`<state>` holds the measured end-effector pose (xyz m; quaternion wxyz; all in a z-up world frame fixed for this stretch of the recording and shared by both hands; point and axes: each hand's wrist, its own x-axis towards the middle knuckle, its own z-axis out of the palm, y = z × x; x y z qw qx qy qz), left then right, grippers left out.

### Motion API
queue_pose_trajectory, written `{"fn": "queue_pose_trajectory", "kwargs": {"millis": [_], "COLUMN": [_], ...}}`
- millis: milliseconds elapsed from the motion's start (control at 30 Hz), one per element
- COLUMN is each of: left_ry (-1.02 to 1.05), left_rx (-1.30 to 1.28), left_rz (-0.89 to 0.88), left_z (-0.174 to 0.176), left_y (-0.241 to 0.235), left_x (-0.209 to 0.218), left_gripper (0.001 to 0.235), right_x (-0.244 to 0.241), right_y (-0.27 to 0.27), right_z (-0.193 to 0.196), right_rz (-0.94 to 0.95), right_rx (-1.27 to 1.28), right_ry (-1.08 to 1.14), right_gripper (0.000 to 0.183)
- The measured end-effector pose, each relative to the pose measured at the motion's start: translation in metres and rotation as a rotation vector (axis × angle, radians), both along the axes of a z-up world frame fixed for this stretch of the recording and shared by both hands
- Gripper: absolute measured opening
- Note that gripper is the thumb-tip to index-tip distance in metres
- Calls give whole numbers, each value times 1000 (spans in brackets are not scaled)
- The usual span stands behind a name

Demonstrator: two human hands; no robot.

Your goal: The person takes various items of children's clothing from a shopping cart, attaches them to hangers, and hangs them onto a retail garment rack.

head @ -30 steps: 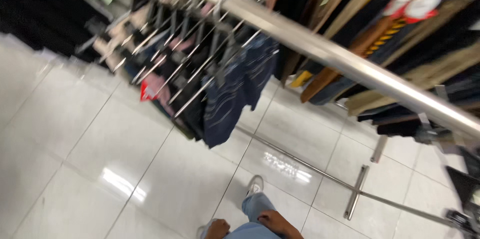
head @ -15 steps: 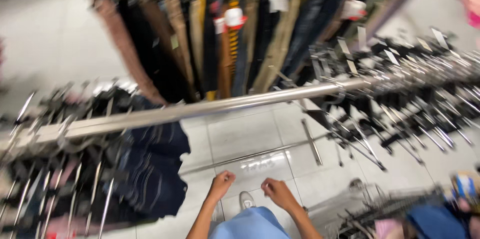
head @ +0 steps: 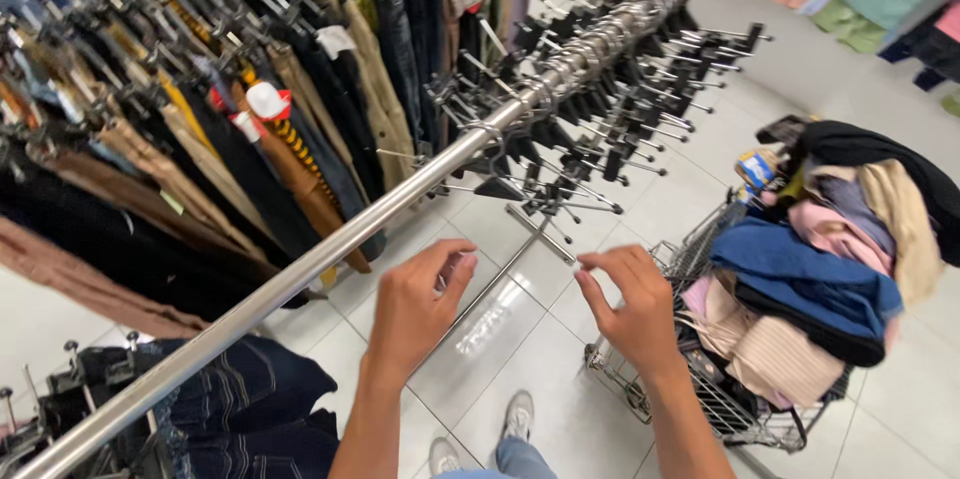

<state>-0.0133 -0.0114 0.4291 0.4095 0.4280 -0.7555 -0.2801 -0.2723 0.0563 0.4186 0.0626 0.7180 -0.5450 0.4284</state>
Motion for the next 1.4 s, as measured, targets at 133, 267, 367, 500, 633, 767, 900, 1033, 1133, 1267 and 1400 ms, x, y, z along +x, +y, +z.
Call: {"fn": "queue_pose_trajectory", "kwargs": {"millis": [133, 267, 367, 500, 633, 767, 900, 1033, 1133, 1267, 1400], "left_ry": [-66, -251, -436, -648, -815, -817, -820, -845, -840, -842, -793], "left_rx": [-481, -636, -564, -443, -524, -565, -547, -505, -486, -486, -419], "left_rz": [70, 219, 340, 428, 623, 648, 620, 582, 554, 535, 487], "left_z": [53, 72, 71, 59, 21, 21, 25, 28, 25, 24, 27], "left_y": [-4, -26, -39, -47, -75, -75, -72, -71, -76, -81, -82], "left_x": [3, 10, 16, 12, -2, -3, -4, -4, -1, 0, 4], "left_gripper": [10, 12, 28, 35, 53, 55, 57, 59, 59, 59, 45], "right_x": [3, 1, 0, 0, -3, -5, 1, 12, 21, 23, 30], "right_y": [-13, -37, -56, -69, -87, -97, -93, -81, -88, -92, -76], "right_z": [24, 20, 13, 6, -13, -26, -20, -2, -12, -23, -3], "right_rz": [-72, -100, -138, -244, -299, -317, -312, -279, -260, -262, -251], "right_rx": [-92, -102, -125, -50, 115, 157, 241, 329, 384, 403, 429], "right_ry": [134, 223, 339, 433, 544, 568, 535, 506, 492, 454, 402], "right_gripper": [19, 28, 39, 49, 52, 45, 47, 37, 33, 32, 31]}}
